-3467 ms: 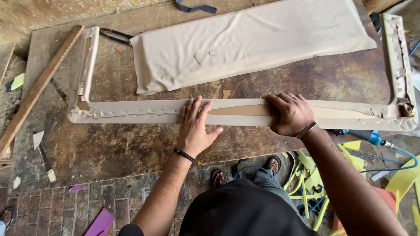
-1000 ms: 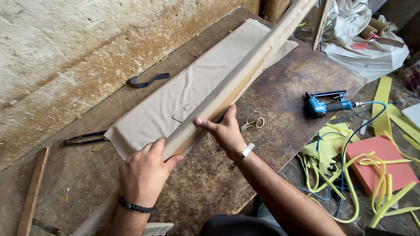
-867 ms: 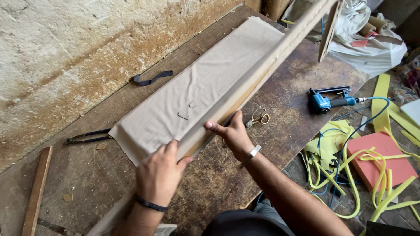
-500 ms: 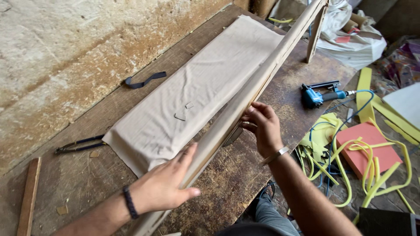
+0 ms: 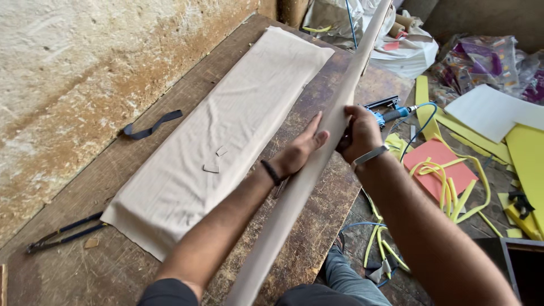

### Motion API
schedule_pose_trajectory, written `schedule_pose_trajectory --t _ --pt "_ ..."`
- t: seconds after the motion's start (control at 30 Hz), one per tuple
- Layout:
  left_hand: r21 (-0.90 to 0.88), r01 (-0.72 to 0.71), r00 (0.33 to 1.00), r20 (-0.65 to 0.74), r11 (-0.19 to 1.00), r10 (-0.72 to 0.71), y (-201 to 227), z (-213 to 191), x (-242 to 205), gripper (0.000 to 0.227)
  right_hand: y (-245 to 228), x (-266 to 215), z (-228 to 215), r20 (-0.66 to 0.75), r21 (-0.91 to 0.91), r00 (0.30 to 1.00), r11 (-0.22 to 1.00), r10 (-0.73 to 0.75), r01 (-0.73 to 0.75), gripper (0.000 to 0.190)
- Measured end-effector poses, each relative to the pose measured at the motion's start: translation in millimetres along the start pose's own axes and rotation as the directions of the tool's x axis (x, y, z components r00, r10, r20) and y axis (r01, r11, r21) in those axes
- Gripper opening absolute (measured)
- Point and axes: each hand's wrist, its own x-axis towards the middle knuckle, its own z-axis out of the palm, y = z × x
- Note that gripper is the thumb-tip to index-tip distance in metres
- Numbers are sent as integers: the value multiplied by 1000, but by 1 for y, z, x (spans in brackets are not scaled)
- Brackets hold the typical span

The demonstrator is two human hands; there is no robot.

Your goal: The person staples beige fabric onto a rectangular wooden frame using a pneumatic staple gun. They repeatedly fold the fabric edges and drive staples along the sides to secure the material.

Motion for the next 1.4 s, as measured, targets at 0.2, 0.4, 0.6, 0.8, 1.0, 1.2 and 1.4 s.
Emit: schedule_pose_trajectory --t 0.2,0.4,0.6,0.8,1.0,1.2,1.4 --pt "124 -205 978 -22 971 210 -24 21 40 103 -21 35 -20 -286 -83 942 984 -177 159 42" --pt "-110 -45 999 -32 993 42 -34 12 45 95 2 83 -31 -194 -273 827 839 -527 471 44" --pt "-387 -134 991 -80 912 111 -40 -6 114 90 17 103 -22 -127 -276 786 782 -605 558 39" --pt "166 -180 979 -70 970 193 -41 -15 150 78 33 112 -35 -144 -251 808 811 -572 529 35" --pt "591 -59 998 26 804 54 -5 0 186 83 47 123 -46 8 103 747 743 -665 661 26" --pt "195 42 999 -2 980 -43 -4 8 137 83 49 105 -51 -172 -8 790 803 -589 597 38" --pt "588 267 961 -103 764 -257 34 8 99 76 58 94 -19 -139 180 812 792 -567 584 32"
